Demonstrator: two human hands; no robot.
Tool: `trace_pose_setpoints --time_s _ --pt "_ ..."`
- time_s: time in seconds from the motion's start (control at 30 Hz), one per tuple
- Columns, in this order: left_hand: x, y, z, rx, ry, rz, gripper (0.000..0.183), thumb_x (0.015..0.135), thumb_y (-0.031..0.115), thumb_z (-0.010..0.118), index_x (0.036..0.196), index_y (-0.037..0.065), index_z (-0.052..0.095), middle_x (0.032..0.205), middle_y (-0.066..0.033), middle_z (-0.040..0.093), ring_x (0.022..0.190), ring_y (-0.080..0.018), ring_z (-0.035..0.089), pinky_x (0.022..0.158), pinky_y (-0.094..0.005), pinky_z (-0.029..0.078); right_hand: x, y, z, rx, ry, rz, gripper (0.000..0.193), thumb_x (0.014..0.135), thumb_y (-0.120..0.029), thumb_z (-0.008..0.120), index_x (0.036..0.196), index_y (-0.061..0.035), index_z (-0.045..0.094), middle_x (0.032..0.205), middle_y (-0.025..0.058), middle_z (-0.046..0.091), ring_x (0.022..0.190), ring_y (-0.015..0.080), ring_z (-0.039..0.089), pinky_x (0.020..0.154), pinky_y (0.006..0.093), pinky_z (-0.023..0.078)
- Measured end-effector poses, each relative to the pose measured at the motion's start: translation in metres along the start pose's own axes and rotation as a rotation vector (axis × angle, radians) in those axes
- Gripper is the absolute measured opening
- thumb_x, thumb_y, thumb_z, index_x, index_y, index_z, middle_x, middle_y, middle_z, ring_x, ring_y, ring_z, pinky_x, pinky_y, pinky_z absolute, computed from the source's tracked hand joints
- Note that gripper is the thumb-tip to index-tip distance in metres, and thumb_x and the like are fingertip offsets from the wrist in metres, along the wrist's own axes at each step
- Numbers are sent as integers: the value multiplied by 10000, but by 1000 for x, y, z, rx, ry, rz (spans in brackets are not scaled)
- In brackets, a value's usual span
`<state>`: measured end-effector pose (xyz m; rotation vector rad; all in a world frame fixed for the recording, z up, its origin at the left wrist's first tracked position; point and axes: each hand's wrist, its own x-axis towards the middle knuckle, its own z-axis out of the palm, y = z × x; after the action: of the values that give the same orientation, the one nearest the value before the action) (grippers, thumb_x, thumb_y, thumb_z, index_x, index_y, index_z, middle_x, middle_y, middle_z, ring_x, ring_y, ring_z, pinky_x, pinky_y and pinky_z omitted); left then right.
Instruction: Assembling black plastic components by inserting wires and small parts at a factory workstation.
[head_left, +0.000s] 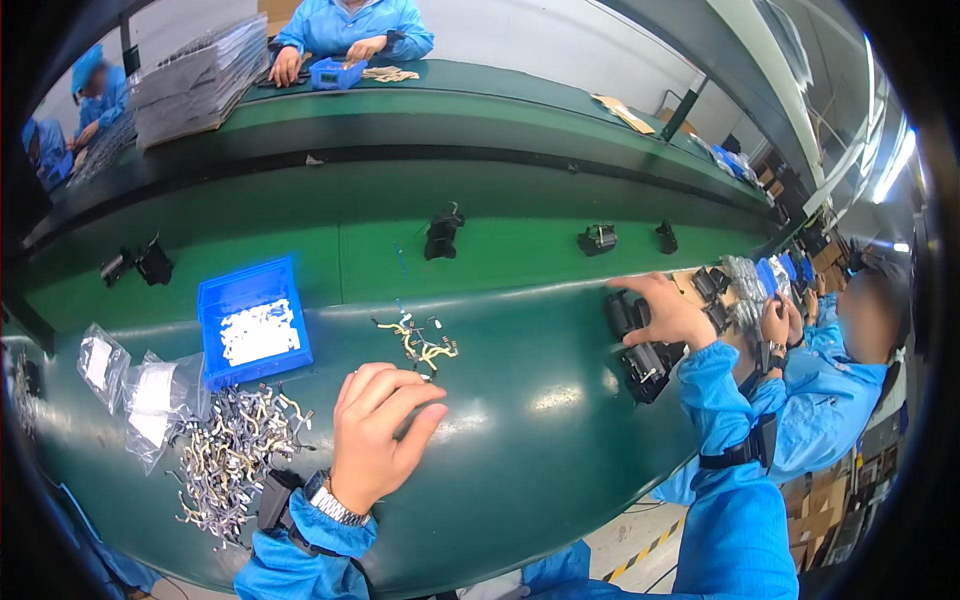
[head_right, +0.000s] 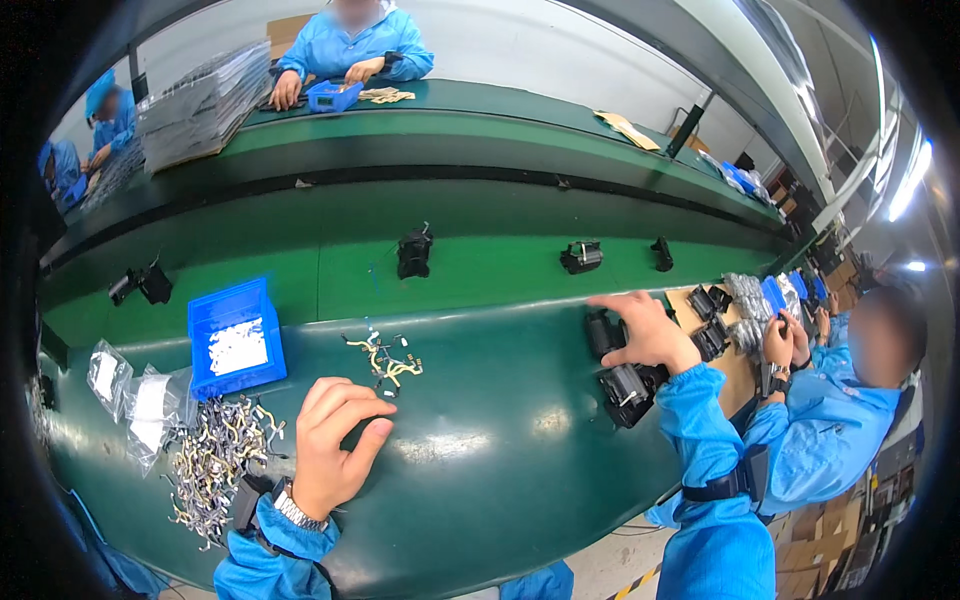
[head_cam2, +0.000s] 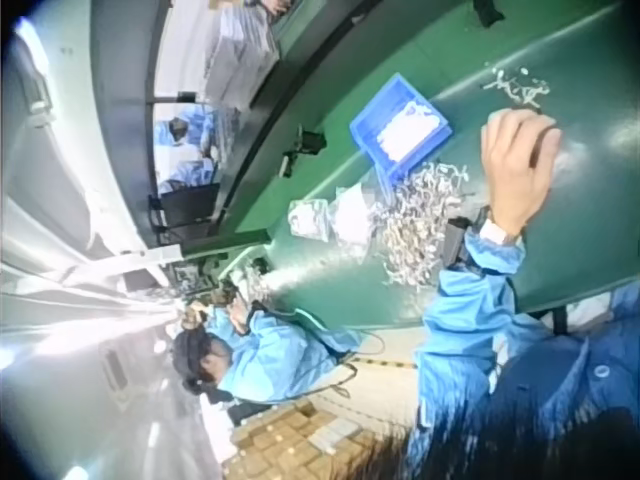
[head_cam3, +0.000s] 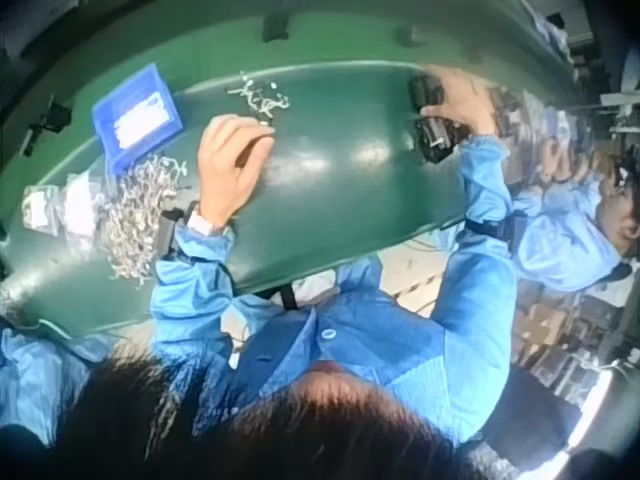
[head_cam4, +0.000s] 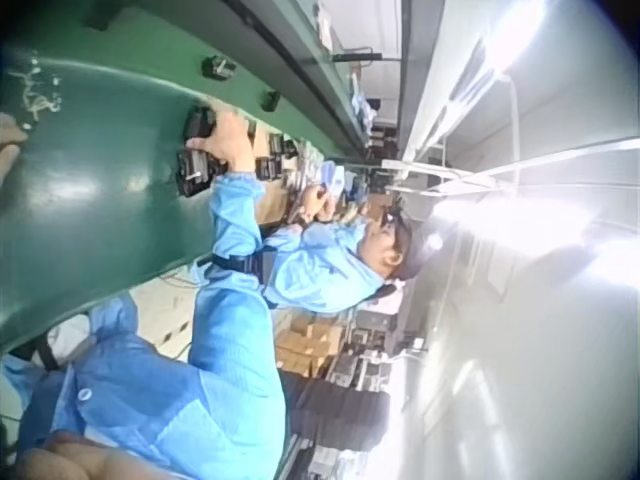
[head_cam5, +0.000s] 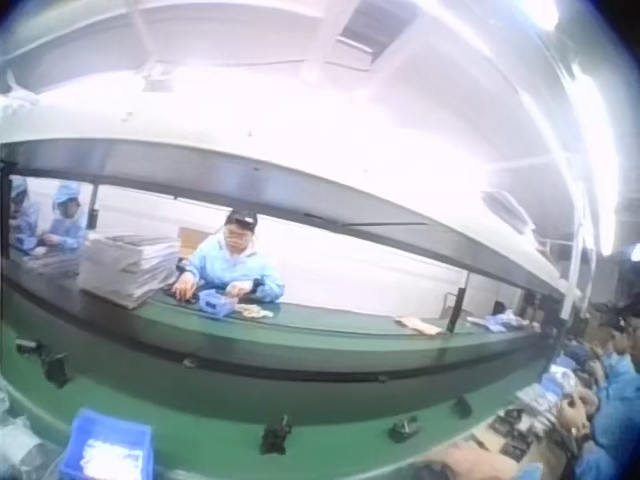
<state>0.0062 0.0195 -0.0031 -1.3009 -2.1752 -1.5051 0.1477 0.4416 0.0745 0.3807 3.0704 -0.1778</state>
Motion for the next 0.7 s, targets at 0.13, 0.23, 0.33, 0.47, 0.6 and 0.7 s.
trace_pose_setpoints --time_s 0.13,0.23,0.33,0.47,0.6,0.7 --pt "2 2 2 -2 -12 9 93 899 130 806 958 61 784 955 -90 738 965 -323 649 880 -438 527 11 -15 1 -16 -8 -98 843 627 -172 966 1410 -98 664 1332 168 695 1319 397 595 1146 479 475" --pt "3 5 3 16 -10 2 80 913 118 794 952 50 780 943 -97 739 956 -324 653 881 -437 527 18 -61 7 268 171 -344 710 691 -200 914 1343 -45 679 1235 205 715 1171 407 677 1056 467 537" --pt "3 4 0 47 79 -15 82 949 113 760 940 33 773 928 -104 738 941 -316 653 866 -427 522 17 -129 25 479 125 -478 683 734 -270 895 1347 -47 695 1227 193 699 1127 392 691 1009 453 566" --pt "4 3 -2 75 183 -70 176 1017 126 677 912 11 758 902 -109 740 903 -294 649 841 -407 508 7 -195 56 400 126 -348 570 784 -553 874 1087 -80 774 1155 84 708 932 339 732 844 439 588" --pt "5 3 -2 98 153 -131 155 1014 114 685 923 13 760 892 -108 748 898 -287 662 823 -396 507 0 -209 77 333 191 -303 682 742 -744 854 907 -88 764 993 53 721 730 323 720 688 422 570" --pt "9 4 2 156 47 -185 87 985 72 712 947 18 768 917 -114 760 894 -292 671 812 -394 512 2 -201 87 373 158 -290 658 785 -728 829 900 -85 751 952 66 720 714 315 720 637 426 559"
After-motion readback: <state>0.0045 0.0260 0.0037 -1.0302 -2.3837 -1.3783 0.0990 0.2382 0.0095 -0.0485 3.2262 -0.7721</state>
